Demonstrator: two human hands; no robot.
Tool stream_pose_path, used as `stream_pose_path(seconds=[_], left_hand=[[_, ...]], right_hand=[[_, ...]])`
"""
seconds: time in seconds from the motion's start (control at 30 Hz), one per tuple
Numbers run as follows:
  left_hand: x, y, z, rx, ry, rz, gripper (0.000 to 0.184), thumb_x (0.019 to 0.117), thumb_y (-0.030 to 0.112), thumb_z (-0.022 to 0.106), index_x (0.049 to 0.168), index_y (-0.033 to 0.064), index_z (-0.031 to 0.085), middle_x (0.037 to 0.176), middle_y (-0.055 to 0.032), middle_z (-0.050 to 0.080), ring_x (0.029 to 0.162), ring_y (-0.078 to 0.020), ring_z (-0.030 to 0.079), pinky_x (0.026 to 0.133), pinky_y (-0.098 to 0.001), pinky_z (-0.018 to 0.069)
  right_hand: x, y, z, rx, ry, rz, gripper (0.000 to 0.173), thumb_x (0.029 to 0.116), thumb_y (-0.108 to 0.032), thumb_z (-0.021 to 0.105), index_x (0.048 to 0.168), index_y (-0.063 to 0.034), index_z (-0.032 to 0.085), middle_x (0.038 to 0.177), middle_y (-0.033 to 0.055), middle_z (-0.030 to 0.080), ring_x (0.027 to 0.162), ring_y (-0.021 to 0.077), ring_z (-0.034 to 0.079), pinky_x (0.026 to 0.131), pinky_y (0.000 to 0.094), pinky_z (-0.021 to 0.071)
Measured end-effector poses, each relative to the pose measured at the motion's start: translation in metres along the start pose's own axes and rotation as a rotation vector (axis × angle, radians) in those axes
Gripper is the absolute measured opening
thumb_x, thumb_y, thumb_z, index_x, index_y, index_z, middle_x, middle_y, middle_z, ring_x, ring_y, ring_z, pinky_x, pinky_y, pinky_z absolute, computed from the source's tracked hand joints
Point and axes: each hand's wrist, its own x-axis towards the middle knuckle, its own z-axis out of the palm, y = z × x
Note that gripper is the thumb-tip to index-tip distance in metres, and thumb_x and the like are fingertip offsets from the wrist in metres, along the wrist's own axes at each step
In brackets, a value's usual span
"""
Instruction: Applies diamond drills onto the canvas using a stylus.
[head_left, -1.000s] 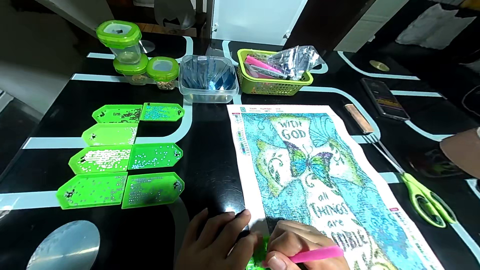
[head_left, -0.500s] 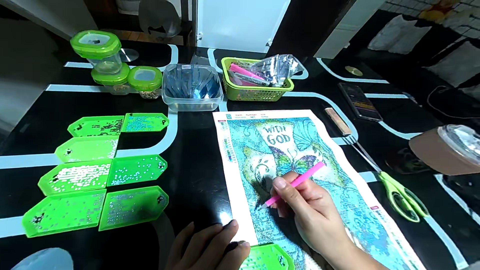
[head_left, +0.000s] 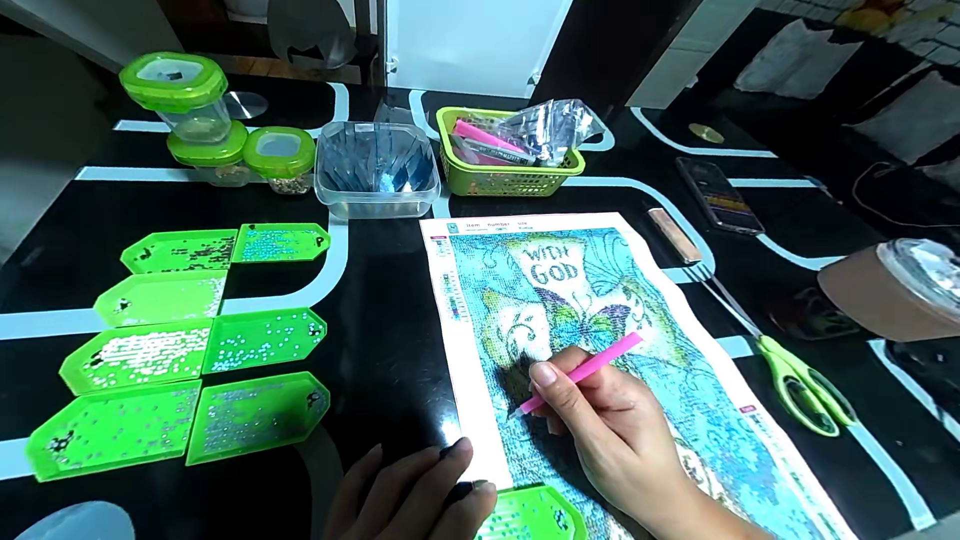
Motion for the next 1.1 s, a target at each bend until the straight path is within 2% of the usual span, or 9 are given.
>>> stream_pose_path(seconds=[0.23,0.37,0.5,0.6,0.67,0.8,0.97,1.1], left_hand=[[-0.001,-0.001,0.001,-0.006,0.010,0.002,0.042,0.0928,0.044,0.071,0.127,0.0203,0.072,0.144,-0.0059,0.063,0.130,-0.0280,0.058,0.111,-0.0545,0.0331],[-0.001,-0.001,0.001,0.005,0.013,0.008,0.042,0.0932,0.045,0.070,0.128,0.0208,0.072,0.144,-0.0056,0.063,0.130,-0.0273,0.058,0.112,-0.0546,0.0336],[-0.002,-0.001,0.001,0.012,0.011,0.009,0.042,0.0930,0.044,0.070,0.128,0.0211,0.071,0.144,-0.0057,0.063,0.130,-0.0279,0.059,0.111,-0.0551,0.0337],[-0.001,-0.001,0.002,0.015,0.025,0.014,0.040,0.0924,0.041,0.071,0.127,0.0214,0.072,0.143,-0.0052,0.064,0.129,-0.0281,0.059,0.110,-0.0555,0.0348],[-0.001,-0.001,0.002,0.025,0.037,0.013,0.038,0.0928,0.042,0.071,0.125,0.0217,0.073,0.142,-0.0043,0.064,0.129,-0.0271,0.060,0.110,-0.0542,0.0350],[-0.001,-0.001,0.003,0.037,0.042,0.011,0.038,0.0933,0.044,0.070,0.124,0.0219,0.073,0.142,-0.0031,0.064,0.129,-0.0259,0.059,0.111,-0.0530,0.0349],[-0.001,-0.001,0.004,0.033,0.050,0.009,0.040,0.0929,0.044,0.070,0.127,0.0235,0.072,0.143,-0.0029,0.064,0.129,-0.0254,0.059,0.111,-0.0526,0.0342],[-0.001,-0.002,0.004,0.042,0.057,0.019,0.038,0.0934,0.044,0.069,0.125,0.0235,0.072,0.142,-0.0029,0.064,0.129,-0.0249,0.059,0.111,-0.0521,0.0348]], right_hand=[[-0.002,-0.007,0.001,-0.269,-0.035,-0.159,0.030,0.1103,-0.026,0.048,0.093,-0.0062,0.063,0.075,-0.0008,0.061,0.067,-0.0027,0.057,0.061,0.0119,0.0478],[-0.003,-0.013,-0.008,-0.014,-0.030,0.066,0.025,0.1078,-0.027,0.054,0.093,-0.0128,0.068,0.077,-0.0053,0.068,0.068,0.0001,0.065,0.060,0.0147,0.0542],[-0.023,-0.026,-0.009,0.186,-0.070,0.040,0.025,0.1098,-0.026,0.051,0.096,-0.0118,0.066,0.080,-0.0055,0.067,0.072,-0.0026,0.064,0.064,0.0148,0.0543],[-0.036,-0.032,-0.002,0.145,-0.165,-0.014,0.025,0.1094,-0.022,0.052,0.094,-0.0044,0.061,0.076,0.0017,0.061,0.070,-0.0006,0.060,0.064,0.0152,0.0500],[-0.040,-0.031,0.003,0.078,-0.185,-0.055,0.027,0.1089,-0.022,0.053,0.092,-0.0030,0.060,0.075,0.0047,0.059,0.069,0.0027,0.058,0.065,0.0165,0.0488],[-0.041,-0.028,0.006,0.010,-0.192,-0.124,0.027,0.1084,-0.022,0.053,0.090,-0.0036,0.060,0.075,0.0060,0.060,0.071,0.0067,0.060,0.068,0.0183,0.0500],[-0.041,-0.024,-0.001,0.032,-0.198,-0.133,0.029,0.1091,-0.022,0.051,0.087,-0.0038,0.058,0.073,0.0051,0.056,0.068,0.0046,0.057,0.066,0.0166,0.0470],[-0.044,-0.026,-0.002,0.023,-0.215,-0.136,0.029,0.1085,-0.022,0.053,0.087,-0.0039,0.058,0.073,0.0060,0.056,0.069,0.0067,0.057,0.067,0.0178,0.0476]])
